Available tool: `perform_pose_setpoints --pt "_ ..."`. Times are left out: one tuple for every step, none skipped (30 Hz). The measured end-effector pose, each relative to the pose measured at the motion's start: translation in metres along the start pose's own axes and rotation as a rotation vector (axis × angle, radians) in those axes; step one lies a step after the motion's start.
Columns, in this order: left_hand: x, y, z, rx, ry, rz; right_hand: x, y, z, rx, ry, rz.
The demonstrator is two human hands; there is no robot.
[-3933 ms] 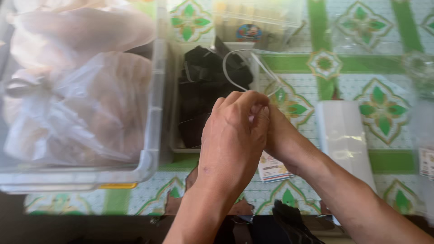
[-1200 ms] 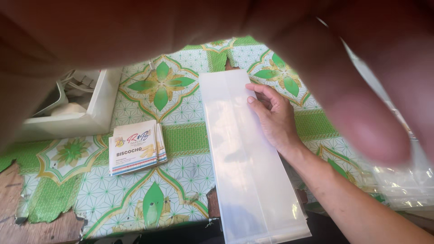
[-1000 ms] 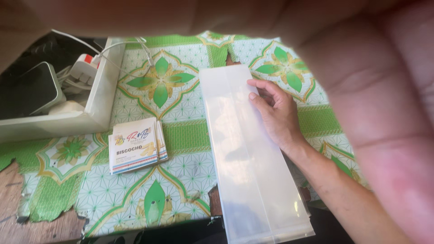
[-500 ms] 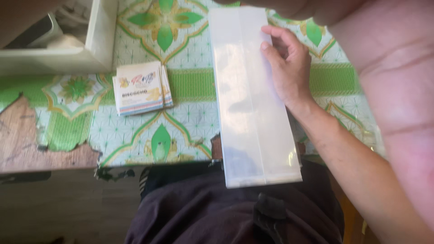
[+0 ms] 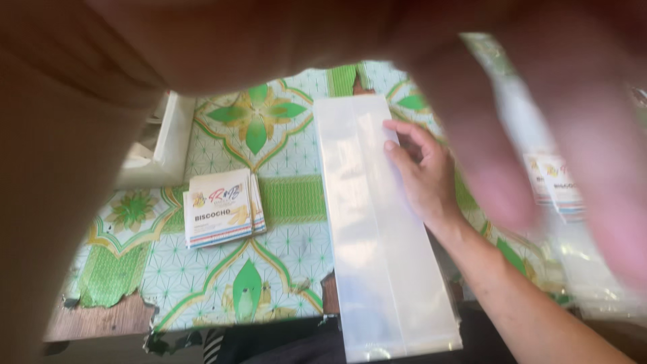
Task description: The person repeatedly peels backing from small printed labels and sticks them onto clear plastic bags. The person handles a stack of labels and a stack of bags, applying one label per bag in sequence.
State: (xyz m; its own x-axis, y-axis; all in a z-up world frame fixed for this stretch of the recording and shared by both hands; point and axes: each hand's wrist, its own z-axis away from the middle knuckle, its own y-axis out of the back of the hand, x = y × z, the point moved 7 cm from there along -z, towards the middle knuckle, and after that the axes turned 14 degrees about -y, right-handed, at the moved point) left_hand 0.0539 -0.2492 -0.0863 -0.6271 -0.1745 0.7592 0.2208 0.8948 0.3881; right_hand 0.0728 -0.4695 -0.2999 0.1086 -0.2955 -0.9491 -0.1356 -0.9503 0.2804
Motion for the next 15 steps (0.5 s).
perform_pose_setpoints --pt "-0.004 -0.003 0.003 0.001 0.016 0.055 -0.001 0.000 -0.001 0.001 -0.002 0.003" --pt "-0.006 -0.003 0.003 -0.001 0.016 0.093 -0.002 0.000 -0.002 0.002 -0.005 0.006" --pt "-0.010 -0.007 0.003 0.025 0.032 0.140 -0.002 0.002 -0.003 0.010 -0.018 0.011" --pt "-0.017 -0.014 0.011 0.089 0.079 0.200 0.000 0.003 -0.006 0.014 -0.048 -0.018" --pt "-0.026 -0.022 0.020 0.153 0.107 0.250 0.003 0.002 -0.006 0.001 -0.079 -0.042" --pt "-0.042 -0.032 0.040 0.320 0.239 0.251 0.006 0.003 -0.006 -0.011 -0.110 -0.066" --pt "-0.059 -0.040 0.067 0.512 0.388 0.220 0.004 0.001 -0.004 -0.015 -0.085 -0.064" --pt "-0.069 -0.056 0.085 0.569 0.422 0.179 0.001 0.000 -0.003 -0.018 -0.060 -0.063" --pt "-0.080 -0.071 0.103 0.619 0.456 0.138 -0.001 0.001 0.000 -0.018 -0.036 -0.063" --pt "-0.087 -0.085 0.116 0.610 0.437 0.034 -0.003 0.000 0.001 -0.035 -0.036 -0.091" --pt "-0.092 -0.097 0.126 0.594 0.414 -0.066 -0.005 0.000 0.002 -0.044 -0.036 -0.118" --pt "-0.099 -0.111 0.134 0.561 0.424 -0.075 -0.007 -0.001 0.005 -0.053 -0.036 -0.145" --pt "-0.103 -0.122 0.137 0.527 0.428 -0.080 -0.007 -0.003 0.005 -0.078 -0.068 -0.193" --pt "-0.105 -0.131 0.139 0.494 0.431 -0.086 -0.006 -0.006 0.009 -0.101 -0.099 -0.241" --pt "-0.106 -0.135 0.136 0.475 0.422 -0.112 -0.005 -0.006 0.012 -0.119 -0.126 -0.289"
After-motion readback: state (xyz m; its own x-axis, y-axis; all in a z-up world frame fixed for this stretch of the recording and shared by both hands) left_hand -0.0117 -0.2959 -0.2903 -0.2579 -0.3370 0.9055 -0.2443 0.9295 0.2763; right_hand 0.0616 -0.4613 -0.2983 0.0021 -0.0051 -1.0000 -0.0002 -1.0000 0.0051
